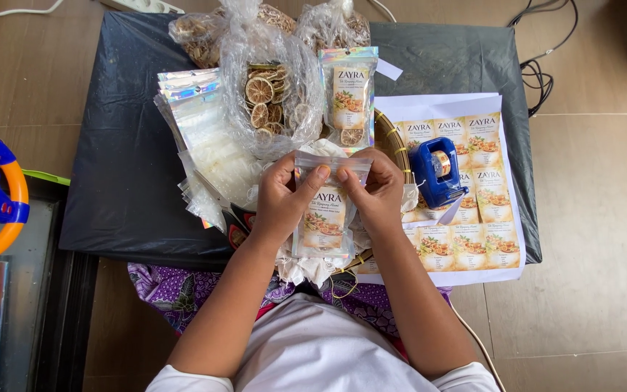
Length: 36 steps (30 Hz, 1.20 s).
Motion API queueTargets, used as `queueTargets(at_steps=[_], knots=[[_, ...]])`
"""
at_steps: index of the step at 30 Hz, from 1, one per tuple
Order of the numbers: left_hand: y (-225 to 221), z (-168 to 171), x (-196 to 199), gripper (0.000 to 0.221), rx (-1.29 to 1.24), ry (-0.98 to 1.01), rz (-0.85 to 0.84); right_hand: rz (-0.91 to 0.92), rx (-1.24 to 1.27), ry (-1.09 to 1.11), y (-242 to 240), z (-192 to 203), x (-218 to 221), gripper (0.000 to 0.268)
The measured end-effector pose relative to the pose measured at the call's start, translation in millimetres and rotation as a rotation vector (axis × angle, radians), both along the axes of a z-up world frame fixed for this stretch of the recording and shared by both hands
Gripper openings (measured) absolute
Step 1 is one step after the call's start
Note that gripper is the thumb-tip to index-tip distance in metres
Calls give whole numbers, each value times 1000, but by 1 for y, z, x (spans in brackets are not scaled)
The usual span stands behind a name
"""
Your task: The person cuts labels from a printed sheet and tapes them onto small plastic bags containing dried fruit.
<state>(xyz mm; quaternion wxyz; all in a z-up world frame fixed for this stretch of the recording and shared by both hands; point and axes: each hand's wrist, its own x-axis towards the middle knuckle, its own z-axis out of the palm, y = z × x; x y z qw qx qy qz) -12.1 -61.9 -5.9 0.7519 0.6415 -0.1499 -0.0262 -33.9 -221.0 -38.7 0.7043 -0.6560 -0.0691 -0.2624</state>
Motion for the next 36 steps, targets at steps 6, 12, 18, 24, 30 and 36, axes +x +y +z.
queueTargets(at_steps=[6, 12, 18, 24, 30, 36], knots=[[-2, 7, 1, 18, -22, -8, 10, -3, -13, 10, -2, -5, 2, 22], [-2, 14, 2, 17, 0, -35, 17, -6, -18, 8, -1, -3, 1, 21], [0, 9, 0, 16, 6, -40, 24, -4, -26, 4, -1, -5, 1, 20], [-1, 14, 1, 17, -11, -24, 16, -13, -24, 0, 1, 0, 1, 21], [1, 3, 2, 17, -80, 41, 34, -32, 27, -4, -1, -15, 2, 22], [2, -23, 8, 14, -122, 47, 22, -35, 47, -10, 3, -7, 1, 24]])
